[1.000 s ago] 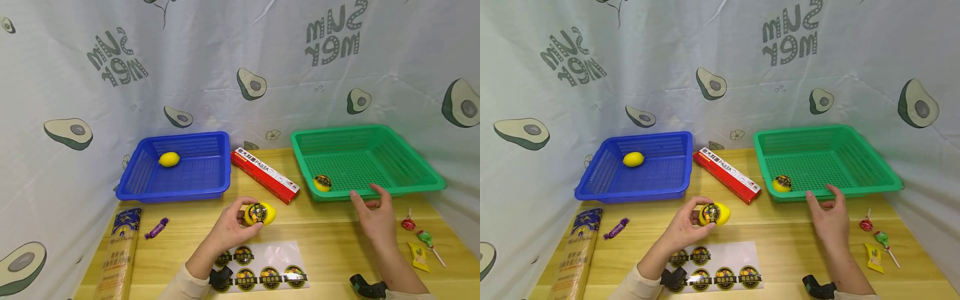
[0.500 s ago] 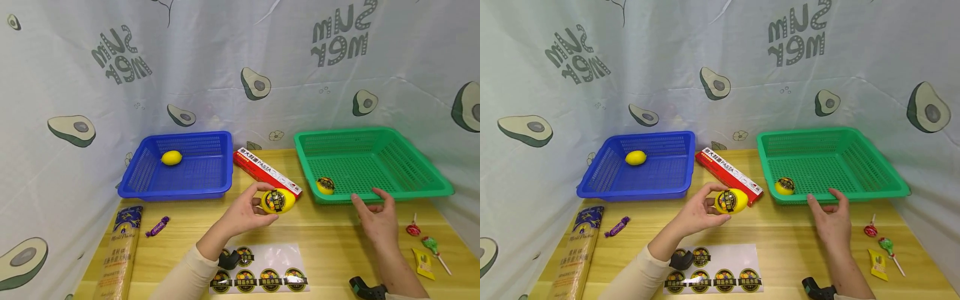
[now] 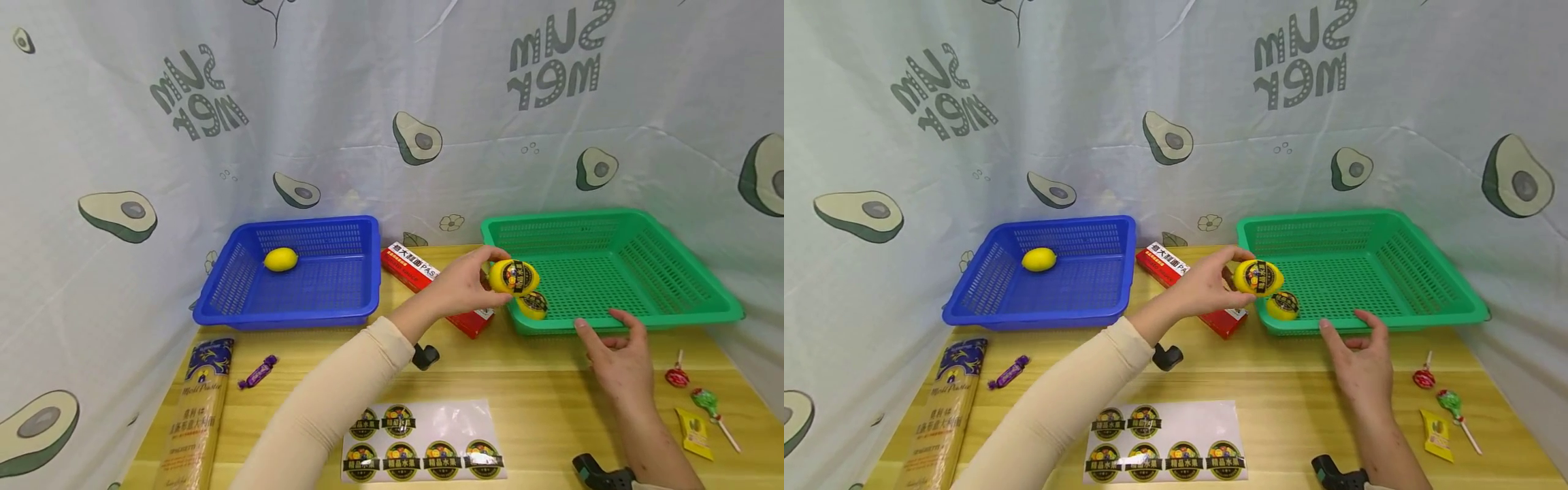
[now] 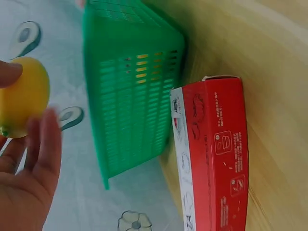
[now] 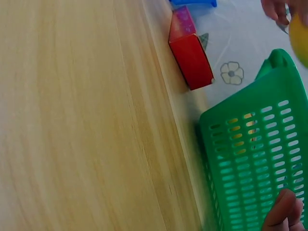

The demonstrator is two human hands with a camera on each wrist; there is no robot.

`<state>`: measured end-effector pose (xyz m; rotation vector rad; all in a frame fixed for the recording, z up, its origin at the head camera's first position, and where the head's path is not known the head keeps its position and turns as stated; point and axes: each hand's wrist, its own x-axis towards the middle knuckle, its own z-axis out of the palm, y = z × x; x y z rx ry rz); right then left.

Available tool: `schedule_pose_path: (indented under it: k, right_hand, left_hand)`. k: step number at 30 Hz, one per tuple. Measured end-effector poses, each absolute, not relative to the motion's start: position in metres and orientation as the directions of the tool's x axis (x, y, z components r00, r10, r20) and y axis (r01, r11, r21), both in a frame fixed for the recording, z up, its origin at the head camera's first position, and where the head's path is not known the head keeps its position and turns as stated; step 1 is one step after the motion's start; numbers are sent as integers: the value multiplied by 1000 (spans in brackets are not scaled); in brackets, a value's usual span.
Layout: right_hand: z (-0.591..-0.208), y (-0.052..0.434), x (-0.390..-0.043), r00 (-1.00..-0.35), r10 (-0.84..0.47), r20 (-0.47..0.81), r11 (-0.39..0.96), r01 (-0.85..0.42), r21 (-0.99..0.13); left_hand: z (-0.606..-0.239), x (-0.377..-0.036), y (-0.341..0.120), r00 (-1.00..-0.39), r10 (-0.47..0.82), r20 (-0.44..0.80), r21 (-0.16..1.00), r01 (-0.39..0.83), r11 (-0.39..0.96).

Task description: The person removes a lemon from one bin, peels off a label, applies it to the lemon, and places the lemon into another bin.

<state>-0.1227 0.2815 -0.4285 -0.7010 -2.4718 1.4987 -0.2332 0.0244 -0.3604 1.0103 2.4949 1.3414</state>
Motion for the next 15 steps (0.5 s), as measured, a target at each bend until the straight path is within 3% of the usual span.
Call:
schedule_pose_path:
  k: [15]
  right_hand:
    - [-428, 281, -122, -863, 495, -101, 379, 319, -869]
  left_hand:
    - [-376, -271, 78, -859, 501, 103, 621, 449, 642]
